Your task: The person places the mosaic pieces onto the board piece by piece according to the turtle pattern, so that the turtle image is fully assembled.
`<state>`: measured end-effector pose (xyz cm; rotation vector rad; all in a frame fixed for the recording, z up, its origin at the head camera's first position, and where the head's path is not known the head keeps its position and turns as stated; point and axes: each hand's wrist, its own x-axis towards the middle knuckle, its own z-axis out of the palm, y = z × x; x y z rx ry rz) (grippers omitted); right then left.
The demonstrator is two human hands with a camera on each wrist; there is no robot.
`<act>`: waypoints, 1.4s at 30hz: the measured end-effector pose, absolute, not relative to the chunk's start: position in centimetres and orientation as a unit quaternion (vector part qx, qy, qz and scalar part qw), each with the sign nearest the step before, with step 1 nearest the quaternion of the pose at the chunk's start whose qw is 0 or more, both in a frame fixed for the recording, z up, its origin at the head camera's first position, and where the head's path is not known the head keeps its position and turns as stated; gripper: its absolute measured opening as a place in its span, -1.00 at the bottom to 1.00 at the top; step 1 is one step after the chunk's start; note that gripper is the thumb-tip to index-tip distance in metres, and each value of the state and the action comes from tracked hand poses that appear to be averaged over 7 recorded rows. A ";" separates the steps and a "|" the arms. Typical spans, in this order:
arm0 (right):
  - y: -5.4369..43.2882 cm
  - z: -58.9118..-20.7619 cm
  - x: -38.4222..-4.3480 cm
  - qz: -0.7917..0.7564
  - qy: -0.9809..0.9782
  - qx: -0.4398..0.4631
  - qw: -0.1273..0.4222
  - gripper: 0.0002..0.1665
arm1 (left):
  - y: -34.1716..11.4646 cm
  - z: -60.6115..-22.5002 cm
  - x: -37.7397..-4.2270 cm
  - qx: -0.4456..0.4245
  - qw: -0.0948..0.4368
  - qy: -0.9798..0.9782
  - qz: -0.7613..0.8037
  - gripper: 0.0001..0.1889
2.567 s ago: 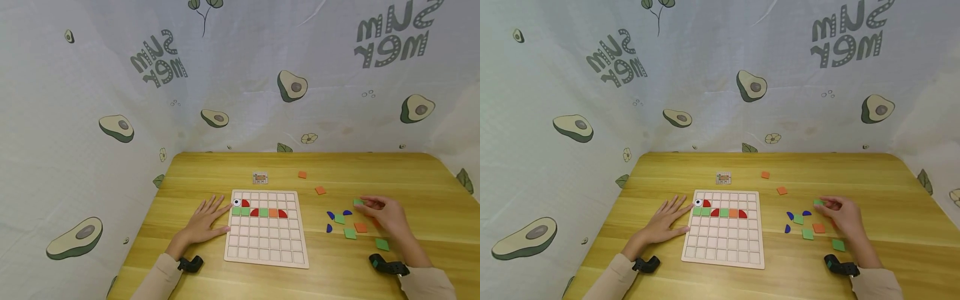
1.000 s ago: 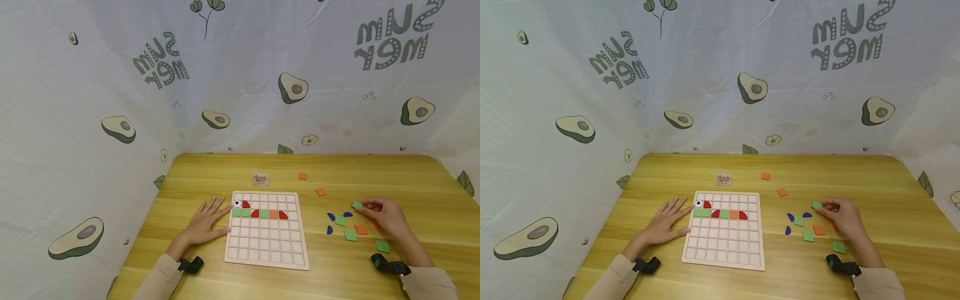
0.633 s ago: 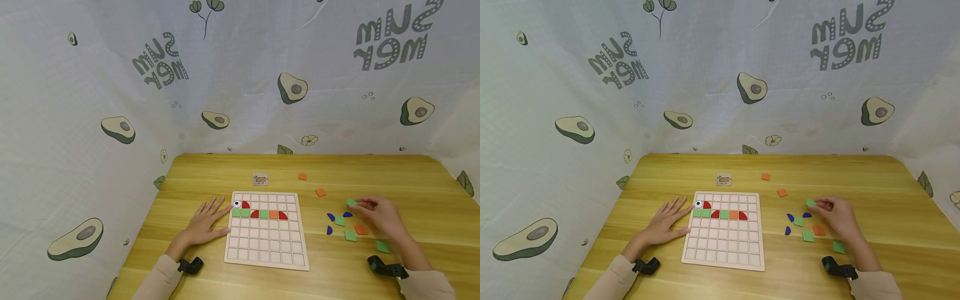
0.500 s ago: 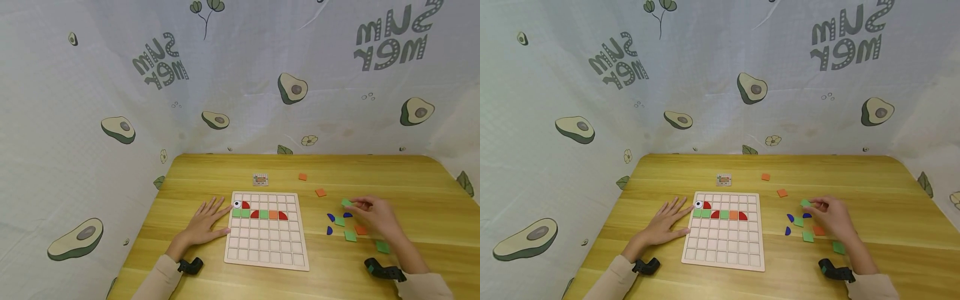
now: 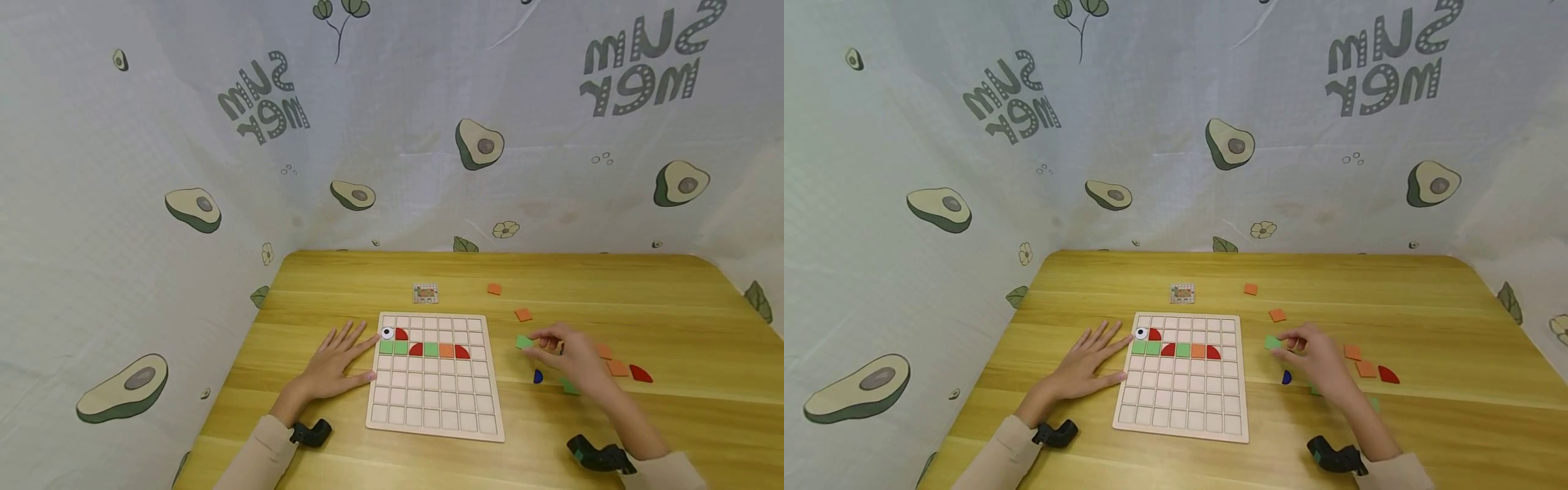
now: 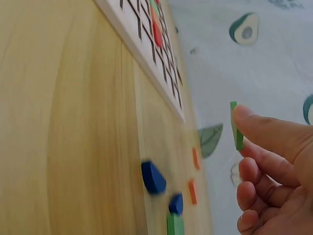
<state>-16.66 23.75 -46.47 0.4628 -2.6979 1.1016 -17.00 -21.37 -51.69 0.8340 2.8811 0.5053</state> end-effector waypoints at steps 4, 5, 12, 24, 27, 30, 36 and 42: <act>21.5 -46.4 -16.5 0.390 -0.903 0.165 0.076 -0.78 | -21.4 -51.8 -17.1 0.272 0.050 0.947 0.164 -0.22; 21.0 -46.4 -16.5 0.393 -0.902 0.165 0.068 -0.78 | -21.5 -51.9 -17.1 0.270 0.051 0.947 0.163 -0.22; 17.3 -46.4 -16.8 0.423 -0.888 0.180 0.032 -0.77 | -21.4 -51.8 -17.1 0.272 0.050 0.947 0.165 -0.22; 11.6 -47.1 -17.3 0.457 -0.860 0.226 -0.002 -0.75 | -21.3 -51.3 -17.1 0.280 0.036 0.944 0.171 -0.23; 10.4 -47.3 -17.5 0.460 -0.857 0.231 -0.008 -0.75 | -21.3 -51.2 -17.1 0.283 0.034 0.943 0.173 -0.23; 9.3 -47.5 -17.5 0.460 -0.858 0.229 -0.016 -0.76 | -21.2 -51.1 -17.1 0.284 0.033 0.942 0.175 -0.23; 7.3 -47.7 -17.4 0.454 -0.862 0.226 -0.028 -0.76 | -21.3 -51.2 -17.1 0.281 0.035 0.944 0.171 -0.23; 5.7 -48.4 -17.5 0.460 -0.859 0.223 -0.031 -0.76 | -21.5 -51.5 -17.1 0.274 0.044 0.947 0.163 -0.22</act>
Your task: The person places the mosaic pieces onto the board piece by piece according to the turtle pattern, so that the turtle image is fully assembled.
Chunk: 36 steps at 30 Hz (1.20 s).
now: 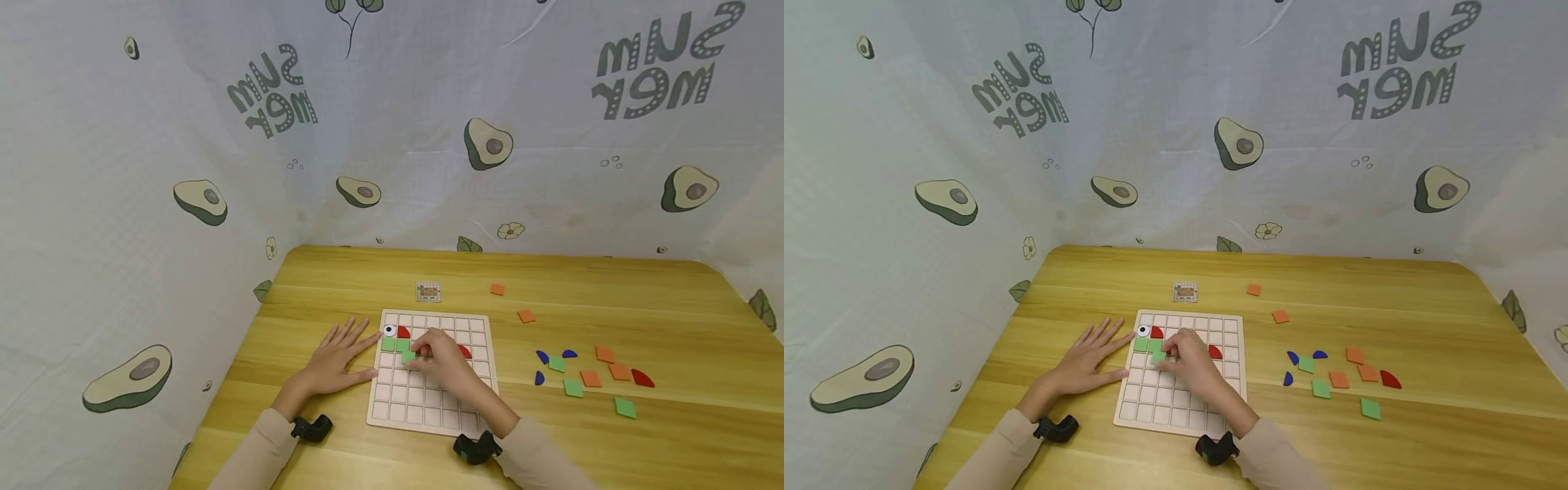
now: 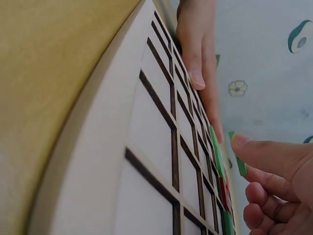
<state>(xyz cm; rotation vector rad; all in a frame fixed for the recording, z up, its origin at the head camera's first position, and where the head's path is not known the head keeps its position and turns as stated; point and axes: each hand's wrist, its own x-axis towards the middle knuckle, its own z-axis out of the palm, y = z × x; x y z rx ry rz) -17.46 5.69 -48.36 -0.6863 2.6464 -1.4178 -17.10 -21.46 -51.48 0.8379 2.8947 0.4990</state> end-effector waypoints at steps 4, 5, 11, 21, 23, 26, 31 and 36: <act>5.1 -48.9 -17.6 -0.454 0.861 -0.227 0.024 -0.77 | -21.4 -51.5 -17.0 0.276 0.038 0.947 0.161 -0.22; 5.0 -49.0 -17.6 -0.453 0.862 -0.227 0.025 -0.78 | -21.4 -51.5 -17.0 0.278 0.036 0.946 0.163 -0.23; 4.7 -49.3 -17.6 -0.451 0.861 -0.234 0.024 -0.79 | -21.4 -51.4 -16.9 0.280 0.034 0.944 0.171 -0.23; 4.5 -49.4 -17.8 -0.456 0.860 -0.226 0.027 -0.79 | -21.4 -51.3 -17.0 0.281 0.031 0.945 0.165 -0.23; 4.4 -49.4 -17.8 -0.458 0.859 -0.227 0.024 -0.78 | -21.4 -51.2 -16.9 0.284 0.028 0.944 0.167 -0.23; 4.4 -49.5 -17.8 -0.457 0.860 -0.227 0.019 -0.78 | -21.4 -51.1 -16.9 0.285 0.025 0.944 0.166 -0.23; 4.4 -49.4 -17.8 -0.464 0.859 -0.217 0.023 -0.78 | -21.3 -51.1 -16.9 0.283 0.024 0.944 0.168 -0.24; 5.0 -49.0 -17.8 -0.493 0.846 -0.199 0.040 -0.78 | -21.2 -51.1 -17.0 0.274 0.039 0.947 0.161 -0.23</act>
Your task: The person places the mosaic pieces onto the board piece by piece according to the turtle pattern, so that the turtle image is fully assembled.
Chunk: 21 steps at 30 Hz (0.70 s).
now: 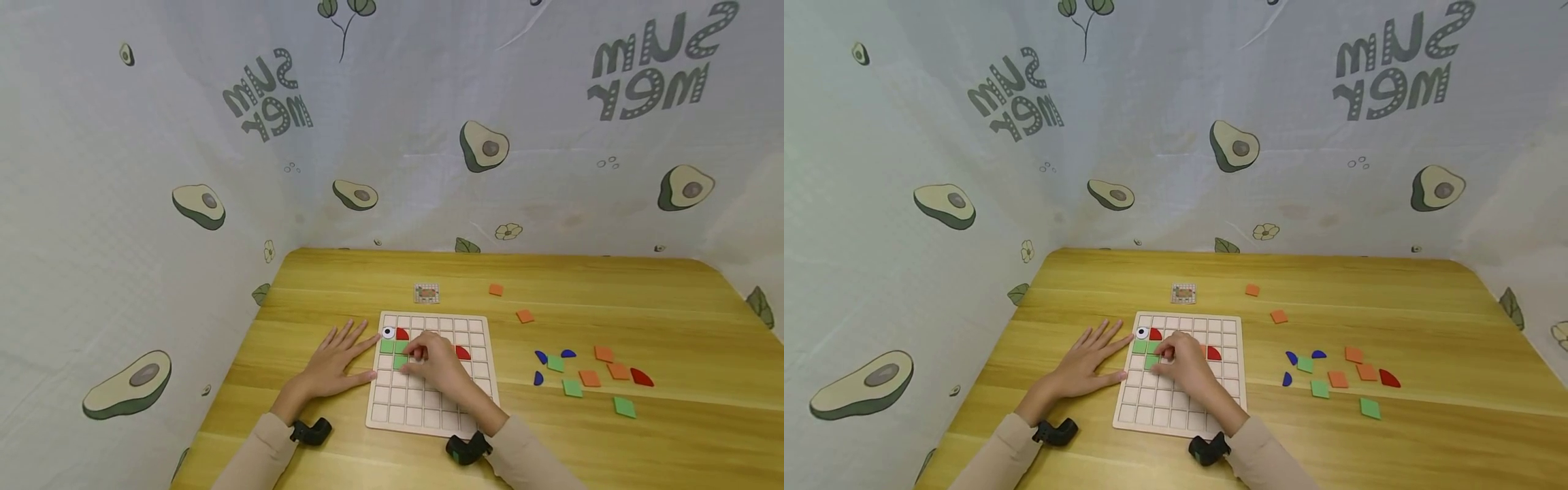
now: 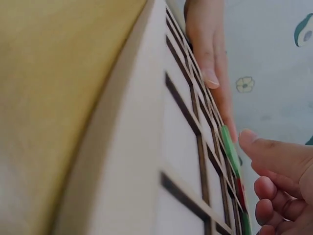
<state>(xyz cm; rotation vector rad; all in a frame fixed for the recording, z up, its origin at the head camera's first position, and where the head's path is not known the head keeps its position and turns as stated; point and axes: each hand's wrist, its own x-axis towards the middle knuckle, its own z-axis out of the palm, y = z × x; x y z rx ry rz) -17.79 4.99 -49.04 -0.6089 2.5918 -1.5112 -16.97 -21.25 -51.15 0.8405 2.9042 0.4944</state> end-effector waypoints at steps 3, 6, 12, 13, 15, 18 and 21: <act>5.6 -48.7 -18.0 -0.505 0.839 -0.198 0.040 -0.78 | -21.3 -51.2 -16.9 0.270 0.046 0.948 0.159 -0.22; 6.6 -48.5 -18.4 -0.505 0.838 -0.206 0.028 -0.77 | -21.4 -51.3 -17.0 0.271 0.046 0.948 0.162 -0.22; 9.2 -48.2 -19.4 -0.509 0.832 -0.219 0.010 -0.76 | -21.5 -51.5 -17.0 0.274 0.041 0.946 0.170 -0.22; 9.7 -48.1 -19.7 -0.511 0.831 -0.218 0.011 -0.76 | -21.5 -51.5 -17.0 0.274 0.042 0.946 0.168 -0.22; 10.8 -48.1 -20.1 -0.516 0.829 -0.212 0.020 -0.75 | -21.6 -51.6 -17.1 0.274 0.043 0.947 0.165 -0.22; 12.4 -47.9 -20.6 -0.515 0.834 -0.195 0.033 -0.73 | -21.7 -51.8 -17.1 0.275 0.043 0.946 0.164 -0.22; 14.2 -47.9 -21.1 -0.505 0.842 -0.188 0.034 -0.71 | -21.8 -51.9 -17.1 0.276 0.044 0.946 0.166 -0.22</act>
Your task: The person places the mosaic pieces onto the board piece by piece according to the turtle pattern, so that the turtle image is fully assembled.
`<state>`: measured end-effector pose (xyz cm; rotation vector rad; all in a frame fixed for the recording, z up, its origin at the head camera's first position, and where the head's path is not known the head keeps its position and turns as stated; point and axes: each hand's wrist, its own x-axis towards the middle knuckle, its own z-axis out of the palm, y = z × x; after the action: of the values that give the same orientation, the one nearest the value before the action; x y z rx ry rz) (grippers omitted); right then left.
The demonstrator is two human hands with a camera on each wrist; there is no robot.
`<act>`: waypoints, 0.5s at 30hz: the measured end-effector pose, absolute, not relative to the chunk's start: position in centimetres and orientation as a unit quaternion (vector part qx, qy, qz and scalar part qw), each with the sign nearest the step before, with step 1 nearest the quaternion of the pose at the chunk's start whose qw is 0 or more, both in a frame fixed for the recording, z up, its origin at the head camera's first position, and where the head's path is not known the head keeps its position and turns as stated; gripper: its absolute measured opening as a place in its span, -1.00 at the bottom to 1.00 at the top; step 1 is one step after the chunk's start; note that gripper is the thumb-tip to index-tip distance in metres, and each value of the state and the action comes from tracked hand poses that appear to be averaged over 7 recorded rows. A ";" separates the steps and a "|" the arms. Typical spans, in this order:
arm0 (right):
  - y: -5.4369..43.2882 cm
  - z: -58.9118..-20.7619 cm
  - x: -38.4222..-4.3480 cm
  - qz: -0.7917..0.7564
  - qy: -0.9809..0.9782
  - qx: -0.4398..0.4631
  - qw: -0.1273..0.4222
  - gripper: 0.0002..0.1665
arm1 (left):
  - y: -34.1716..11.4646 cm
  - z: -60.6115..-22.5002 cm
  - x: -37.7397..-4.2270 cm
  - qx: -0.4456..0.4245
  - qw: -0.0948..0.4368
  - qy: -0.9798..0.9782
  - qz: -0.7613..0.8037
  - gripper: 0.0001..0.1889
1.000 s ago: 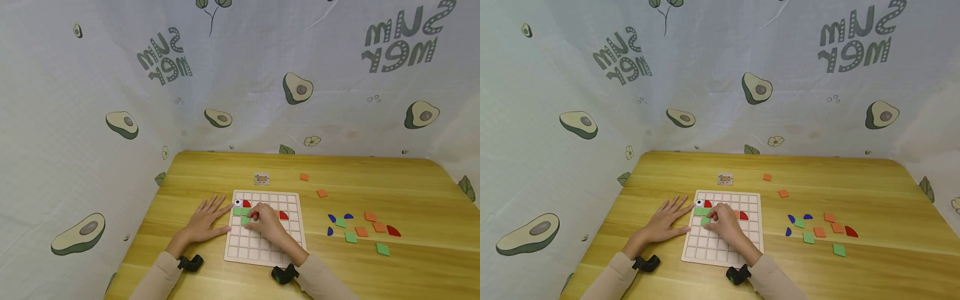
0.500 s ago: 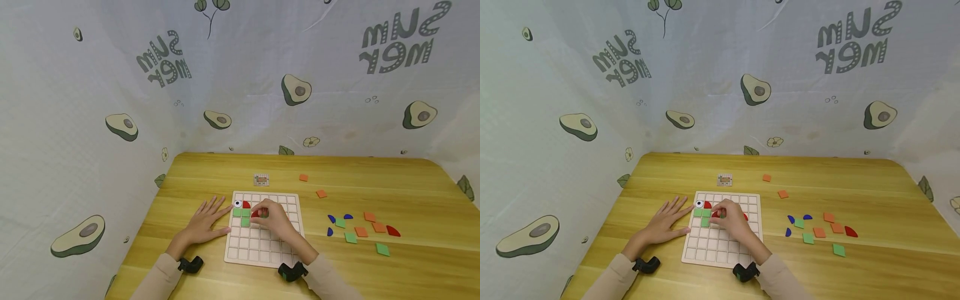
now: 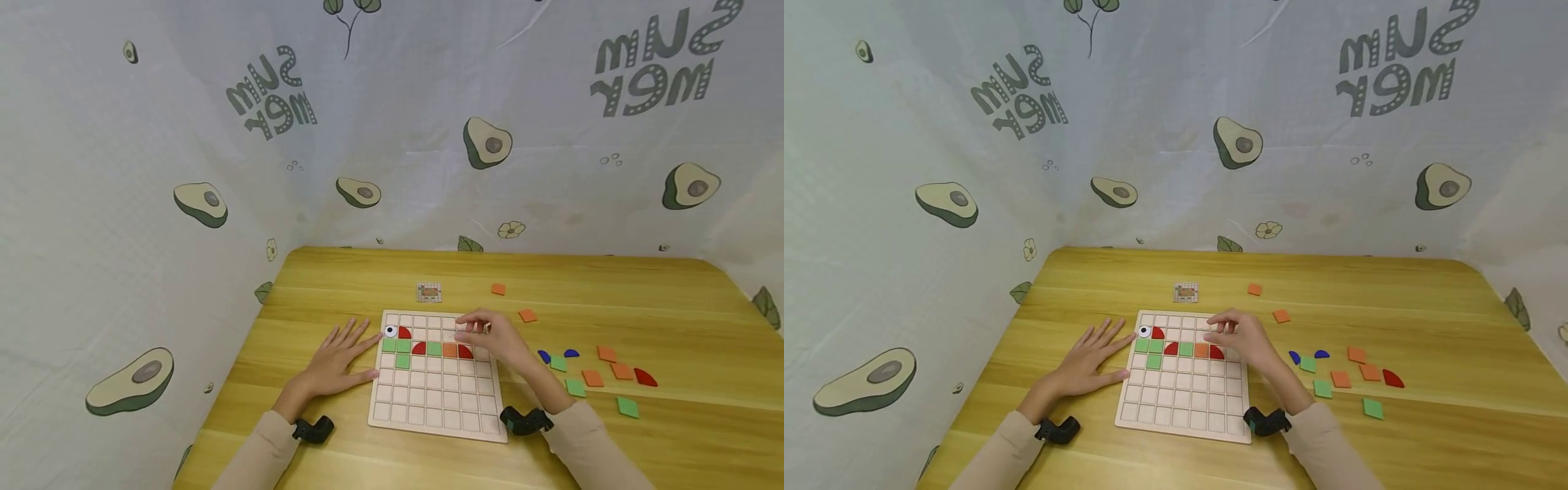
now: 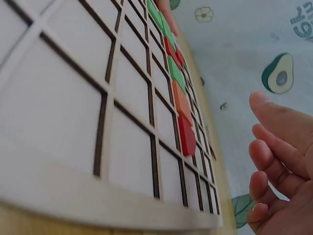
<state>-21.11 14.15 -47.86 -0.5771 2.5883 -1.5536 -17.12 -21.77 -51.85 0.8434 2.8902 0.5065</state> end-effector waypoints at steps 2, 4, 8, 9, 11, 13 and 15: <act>15.3 -47.8 -21.5 -0.501 0.845 -0.185 0.029 -0.70 | -21.7 -51.9 -17.1 0.276 0.045 0.946 0.164 -0.22; 16.5 -47.8 -21.8 -0.493 0.851 -0.180 0.019 -0.69 | -21.7 -51.9 -17.1 0.275 0.045 0.946 0.163 -0.22; 18.6 -47.8 -22.4 -0.491 0.856 -0.158 0.010 -0.66 | -21.7 -51.9 -17.1 0.276 0.043 0.946 0.163 -0.22; 19.1 -47.8 -22.6 -0.488 0.860 -0.150 0.008 -0.65 | -21.7 -51.8 -17.1 0.275 0.043 0.946 0.163 -0.22; 20.0 -48.0 -22.8 -0.485 0.863 -0.141 0.004 -0.61 | -21.7 -51.8 -17.1 0.275 0.044 0.947 0.163 -0.22; 20.8 -48.2 -23.1 -0.475 0.870 -0.129 -0.003 -0.59 | -21.7 -51.7 -17.0 0.274 0.046 0.947 0.161 -0.22; 21.6 -48.5 -23.2 -0.473 0.873 -0.121 -0.006 -0.56 | -21.7 -51.7 -17.0 0.274 0.049 0.947 0.162 -0.22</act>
<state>-23.22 21.60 -48.47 -0.3809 2.7530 -1.4903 -16.97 -21.67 -51.69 0.8339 2.8861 0.4923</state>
